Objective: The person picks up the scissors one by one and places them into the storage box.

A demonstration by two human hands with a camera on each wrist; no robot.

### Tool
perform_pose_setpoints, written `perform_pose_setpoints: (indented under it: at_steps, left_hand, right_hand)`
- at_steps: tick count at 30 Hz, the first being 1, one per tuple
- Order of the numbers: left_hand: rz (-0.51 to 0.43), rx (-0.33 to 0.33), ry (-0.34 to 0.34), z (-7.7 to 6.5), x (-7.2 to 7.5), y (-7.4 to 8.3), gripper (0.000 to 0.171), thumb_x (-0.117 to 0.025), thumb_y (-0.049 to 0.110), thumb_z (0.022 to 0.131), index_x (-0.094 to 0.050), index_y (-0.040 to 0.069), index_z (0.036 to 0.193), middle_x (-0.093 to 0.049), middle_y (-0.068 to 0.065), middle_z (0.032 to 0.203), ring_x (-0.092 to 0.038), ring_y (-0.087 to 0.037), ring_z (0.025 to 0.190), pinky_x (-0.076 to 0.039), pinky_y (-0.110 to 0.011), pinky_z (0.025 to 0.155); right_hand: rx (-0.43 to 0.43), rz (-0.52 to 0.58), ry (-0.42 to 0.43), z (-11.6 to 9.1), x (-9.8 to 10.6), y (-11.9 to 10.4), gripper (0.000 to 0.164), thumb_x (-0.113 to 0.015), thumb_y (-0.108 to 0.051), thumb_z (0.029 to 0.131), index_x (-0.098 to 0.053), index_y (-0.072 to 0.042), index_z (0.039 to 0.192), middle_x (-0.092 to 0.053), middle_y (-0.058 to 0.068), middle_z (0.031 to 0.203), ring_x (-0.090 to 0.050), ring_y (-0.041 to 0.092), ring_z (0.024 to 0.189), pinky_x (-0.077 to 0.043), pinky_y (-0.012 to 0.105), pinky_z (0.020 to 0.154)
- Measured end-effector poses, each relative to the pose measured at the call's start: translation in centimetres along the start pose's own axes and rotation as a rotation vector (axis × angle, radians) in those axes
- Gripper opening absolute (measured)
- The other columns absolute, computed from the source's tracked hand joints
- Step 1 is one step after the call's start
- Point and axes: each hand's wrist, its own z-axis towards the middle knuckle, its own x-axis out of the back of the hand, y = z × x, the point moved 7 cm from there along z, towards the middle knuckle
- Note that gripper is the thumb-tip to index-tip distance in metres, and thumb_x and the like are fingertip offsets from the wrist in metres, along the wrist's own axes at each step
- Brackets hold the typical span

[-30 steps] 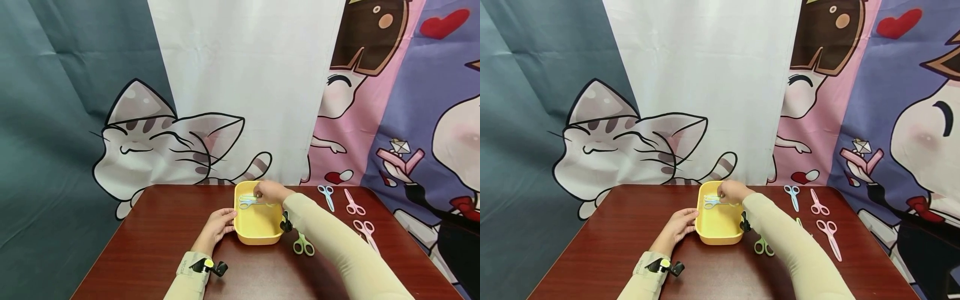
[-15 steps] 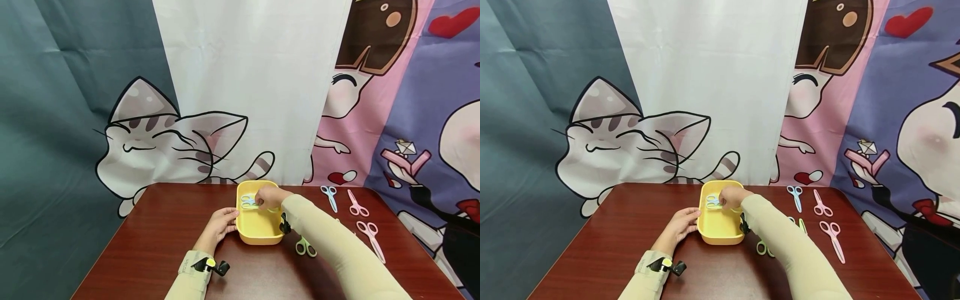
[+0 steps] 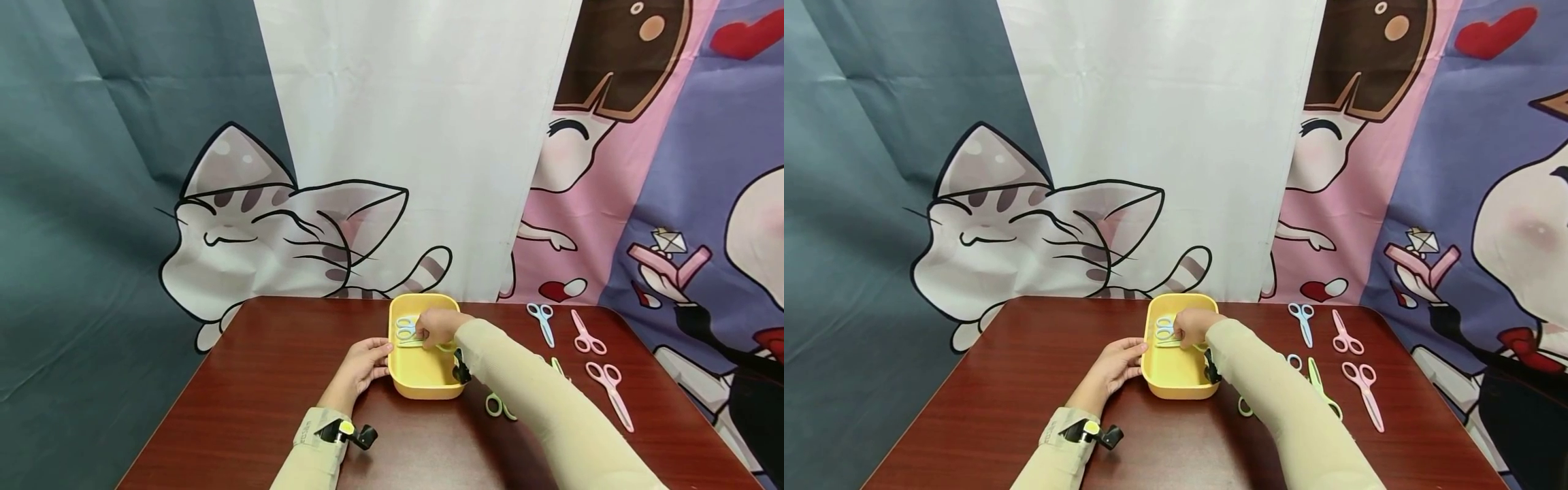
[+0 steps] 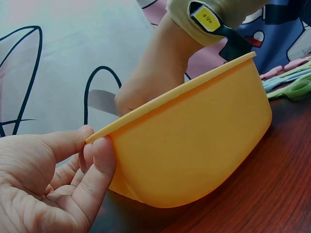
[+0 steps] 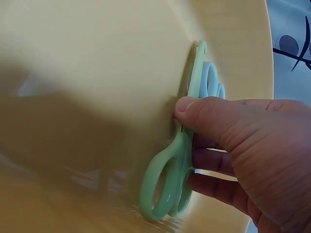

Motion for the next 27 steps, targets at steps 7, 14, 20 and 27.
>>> perform_pose_setpoints:
  at_steps: [7, 14, 20, 27]
  left_hand:
    - [-0.007, 0.002, 0.007, -0.10, -0.04, -0.05, 0.032, -0.067, 0.010, 0.099, -0.057, -0.009, 0.122, -0.066, -0.011, 0.089, -0.063, -0.013, 0.070, -0.058, -0.025, 0.059]
    - [-0.013, -0.003, -0.003, -0.06, -0.07, 0.02, 0.033, -0.067, 0.010, 0.099, -0.057, -0.010, 0.123, -0.066, -0.011, 0.090, -0.064, -0.014, 0.070, -0.059, -0.026, 0.060]
    - [-0.020, 0.001, -0.001, -0.01, -0.10, 0.12, 0.029, -0.066, 0.009, 0.099, -0.058, -0.009, 0.121, -0.065, -0.009, 0.086, -0.064, -0.013, 0.069, -0.059, -0.026, 0.059]
    - [-0.021, 0.004, -0.004, -0.04, -0.04, 0.02, 0.028, -0.065, 0.010, 0.100, -0.058, -0.008, 0.120, -0.065, -0.007, 0.084, -0.064, -0.013, 0.068, -0.058, -0.025, 0.058]
  right_hand:
    - [-0.015, 0.010, 0.002, 0.14, -0.40, 0.28, 0.010, -0.079, -0.012, 0.085, -0.069, -0.013, 0.085, -0.061, -0.008, 0.077, -0.052, 0.006, 0.072, -0.047, 0.021, 0.069]
    - [-0.052, 0.054, 0.020, 0.29, -0.56, 0.66, 0.012, -0.082, -0.013, 0.084, -0.072, -0.012, 0.092, -0.063, -0.009, 0.081, -0.055, 0.005, 0.076, -0.049, 0.022, 0.073]
    - [-0.072, 0.076, 0.022, 0.40, -0.63, 0.82, 0.015, -0.083, -0.013, 0.084, -0.071, -0.012, 0.092, -0.062, -0.008, 0.082, -0.055, 0.007, 0.078, -0.049, 0.024, 0.076]
    - [-0.105, 0.125, 0.001, 0.43, -0.58, 0.90, 0.020, -0.085, -0.015, 0.083, -0.070, -0.011, 0.097, -0.065, -0.005, 0.089, -0.056, 0.008, 0.083, -0.050, 0.026, 0.081]
